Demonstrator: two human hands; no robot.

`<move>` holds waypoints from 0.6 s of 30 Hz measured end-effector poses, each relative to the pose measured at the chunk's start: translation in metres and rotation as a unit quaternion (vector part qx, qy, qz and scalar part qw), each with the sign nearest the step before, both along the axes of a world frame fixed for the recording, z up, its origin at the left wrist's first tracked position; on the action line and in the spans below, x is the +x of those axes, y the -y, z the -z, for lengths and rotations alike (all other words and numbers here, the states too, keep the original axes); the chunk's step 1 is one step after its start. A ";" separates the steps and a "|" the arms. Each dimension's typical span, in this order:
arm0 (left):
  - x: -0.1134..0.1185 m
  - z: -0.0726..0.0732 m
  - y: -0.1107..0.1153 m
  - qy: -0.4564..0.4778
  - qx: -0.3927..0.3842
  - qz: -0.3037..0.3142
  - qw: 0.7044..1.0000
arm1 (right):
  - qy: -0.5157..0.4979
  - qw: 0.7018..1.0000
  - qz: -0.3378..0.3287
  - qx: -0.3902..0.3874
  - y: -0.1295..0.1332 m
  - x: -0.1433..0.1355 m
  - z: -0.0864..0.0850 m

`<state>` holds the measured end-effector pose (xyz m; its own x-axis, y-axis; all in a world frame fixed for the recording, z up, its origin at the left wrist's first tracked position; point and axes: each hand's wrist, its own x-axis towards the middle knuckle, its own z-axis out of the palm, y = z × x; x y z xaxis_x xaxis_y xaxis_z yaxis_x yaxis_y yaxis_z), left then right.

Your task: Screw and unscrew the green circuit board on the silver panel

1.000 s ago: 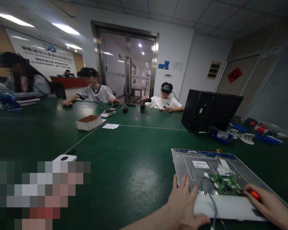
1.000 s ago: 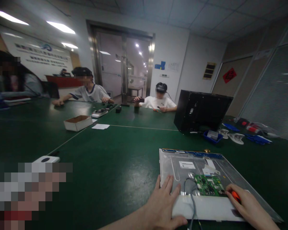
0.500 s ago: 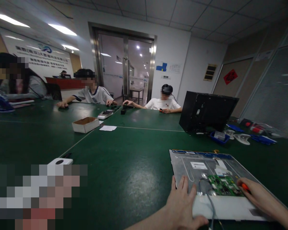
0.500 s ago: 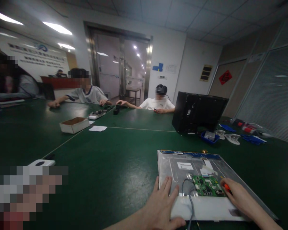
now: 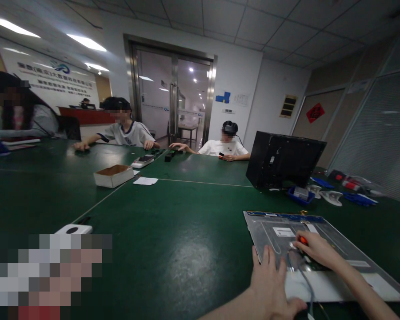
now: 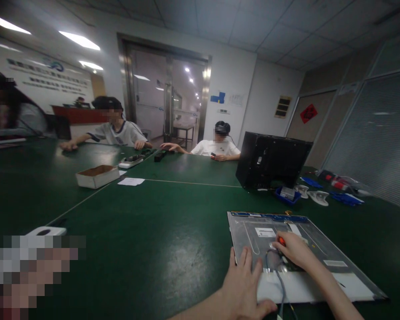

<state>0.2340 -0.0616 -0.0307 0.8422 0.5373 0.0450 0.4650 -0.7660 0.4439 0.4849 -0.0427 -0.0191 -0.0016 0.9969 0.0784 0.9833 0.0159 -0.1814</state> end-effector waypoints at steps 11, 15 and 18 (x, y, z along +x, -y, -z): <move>0.016 -0.004 -0.002 0.003 -0.011 0.003 1.000 | 0.043 0.999 0.006 -0.019 0.000 0.013 0.003; 0.024 0.000 -0.003 0.004 -0.008 0.000 1.000 | 0.050 0.998 0.010 -0.026 -0.002 0.019 0.001; 0.028 0.004 -0.004 0.012 -0.003 0.001 1.000 | 0.050 0.998 0.004 -0.031 -0.006 0.020 -0.002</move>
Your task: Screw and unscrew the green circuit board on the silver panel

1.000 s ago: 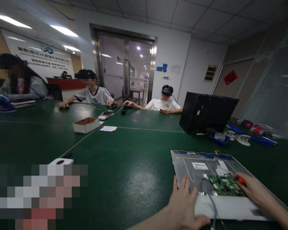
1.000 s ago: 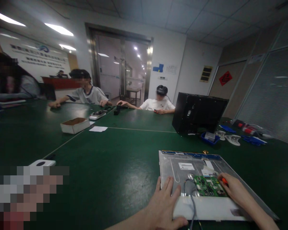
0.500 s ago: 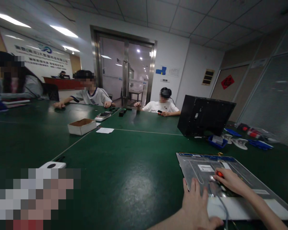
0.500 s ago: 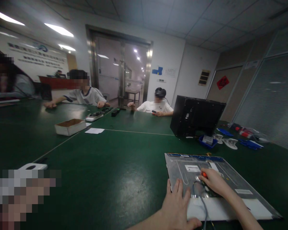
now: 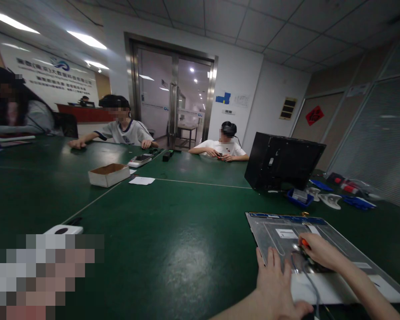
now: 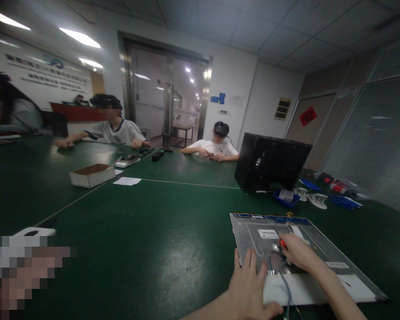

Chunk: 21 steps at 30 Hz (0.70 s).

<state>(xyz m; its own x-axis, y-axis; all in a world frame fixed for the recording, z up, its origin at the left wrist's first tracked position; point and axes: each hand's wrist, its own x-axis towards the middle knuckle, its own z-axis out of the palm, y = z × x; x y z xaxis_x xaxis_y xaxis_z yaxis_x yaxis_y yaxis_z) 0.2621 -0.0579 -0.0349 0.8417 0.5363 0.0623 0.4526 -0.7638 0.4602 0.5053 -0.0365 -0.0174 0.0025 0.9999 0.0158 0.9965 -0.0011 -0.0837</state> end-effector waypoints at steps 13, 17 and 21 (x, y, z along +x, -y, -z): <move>0.018 0.011 -0.004 0.003 0.029 0.002 1.000 | -0.068 0.998 -0.006 -0.007 0.034 0.013 -0.019; 0.017 0.014 -0.005 0.009 0.034 0.007 0.999 | -0.101 0.994 -0.004 -0.043 0.055 0.025 -0.013; 0.014 0.012 -0.006 0.018 0.025 0.009 0.999 | -0.134 0.990 -0.030 -0.028 0.056 0.026 -0.010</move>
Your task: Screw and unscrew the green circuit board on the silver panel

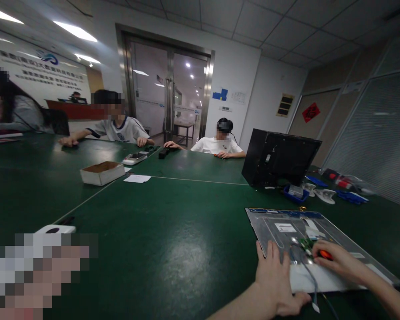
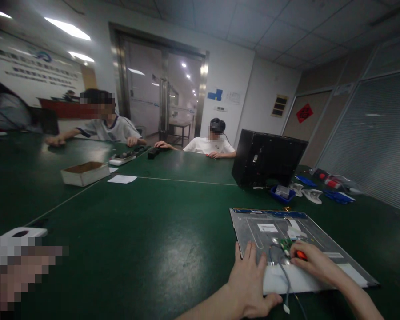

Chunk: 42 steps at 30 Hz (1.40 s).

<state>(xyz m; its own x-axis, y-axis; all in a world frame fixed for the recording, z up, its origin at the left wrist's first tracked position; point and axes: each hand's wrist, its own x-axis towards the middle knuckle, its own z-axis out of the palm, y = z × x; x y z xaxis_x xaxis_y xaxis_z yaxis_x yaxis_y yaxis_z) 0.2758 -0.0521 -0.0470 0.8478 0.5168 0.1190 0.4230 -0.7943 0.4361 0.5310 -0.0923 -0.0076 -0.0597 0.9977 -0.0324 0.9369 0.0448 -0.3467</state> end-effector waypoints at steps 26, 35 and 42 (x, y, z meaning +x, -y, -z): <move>-0.006 0.005 -0.020 0.264 -0.177 -0.071 0.945 | 0.158 0.975 0.158 0.000 -0.006 -0.112 0.025; -0.070 0.020 0.003 0.079 0.024 0.094 0.992 | 0.134 0.954 0.268 -0.019 -0.012 -0.013 0.028; -0.117 0.037 0.004 0.016 0.126 0.100 0.987 | 0.101 0.942 0.316 0.049 -0.016 0.081 0.045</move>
<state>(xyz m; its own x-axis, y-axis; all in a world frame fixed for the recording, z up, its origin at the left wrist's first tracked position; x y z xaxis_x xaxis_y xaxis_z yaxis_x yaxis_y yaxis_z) 0.1592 -0.0561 -0.0842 0.9236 0.2897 0.2512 0.2358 -0.9457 0.2239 0.6125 -0.0763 -0.0525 0.5455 0.8303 0.1143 0.8332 -0.5225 -0.1810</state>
